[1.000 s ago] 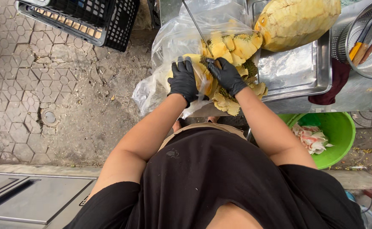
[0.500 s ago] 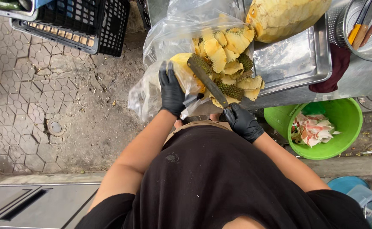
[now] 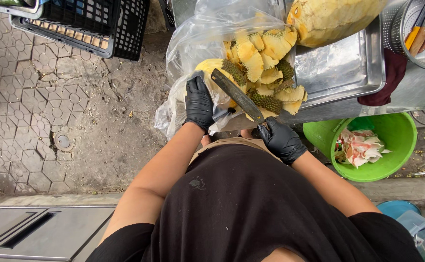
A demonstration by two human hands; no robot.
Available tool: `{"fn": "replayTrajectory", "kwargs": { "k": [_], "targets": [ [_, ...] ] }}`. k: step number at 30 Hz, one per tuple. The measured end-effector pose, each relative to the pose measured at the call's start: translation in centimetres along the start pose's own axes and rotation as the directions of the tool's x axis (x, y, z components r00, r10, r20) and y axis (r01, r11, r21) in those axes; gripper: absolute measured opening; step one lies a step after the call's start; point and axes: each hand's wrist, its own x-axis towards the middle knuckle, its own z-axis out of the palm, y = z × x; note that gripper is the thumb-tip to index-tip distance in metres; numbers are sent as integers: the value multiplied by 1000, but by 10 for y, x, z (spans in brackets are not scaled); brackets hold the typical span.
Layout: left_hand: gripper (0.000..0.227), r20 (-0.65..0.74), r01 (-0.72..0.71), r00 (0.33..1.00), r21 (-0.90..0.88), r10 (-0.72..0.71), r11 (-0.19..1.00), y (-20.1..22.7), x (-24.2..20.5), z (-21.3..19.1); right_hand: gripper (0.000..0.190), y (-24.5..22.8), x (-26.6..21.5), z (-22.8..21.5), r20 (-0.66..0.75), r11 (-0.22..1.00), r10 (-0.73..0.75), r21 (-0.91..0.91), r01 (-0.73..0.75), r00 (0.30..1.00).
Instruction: The person peels the skin from a jackfruit with a knife and hands.
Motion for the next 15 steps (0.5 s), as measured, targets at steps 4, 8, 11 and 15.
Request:
{"fn": "replayTrajectory", "kwargs": {
  "k": [4, 8, 11, 15],
  "targets": [
    [136, 101, -28, 995, 125, 15, 992, 2, 0, -6, 24, 1, 6, -3, -11, 999, -45, -31, 44, 999],
    [141, -3, -16, 1000, 16, 17, 1000, 6, -4, -13, 26, 1, 5, -9, 23, 1000, 6, -26, -5, 1000],
    [144, 80, 40, 996, -21, -38, 999, 7, -3, -14, 25, -1, 5, -14, 43, 999, -37, -8, 37, 998],
    [143, 64, -34, 998, 62, 30, 998, 7, 0, -8, 35, -12, 16, -25, 177, 986, 139, -119, -119, 974]
  ]
}}
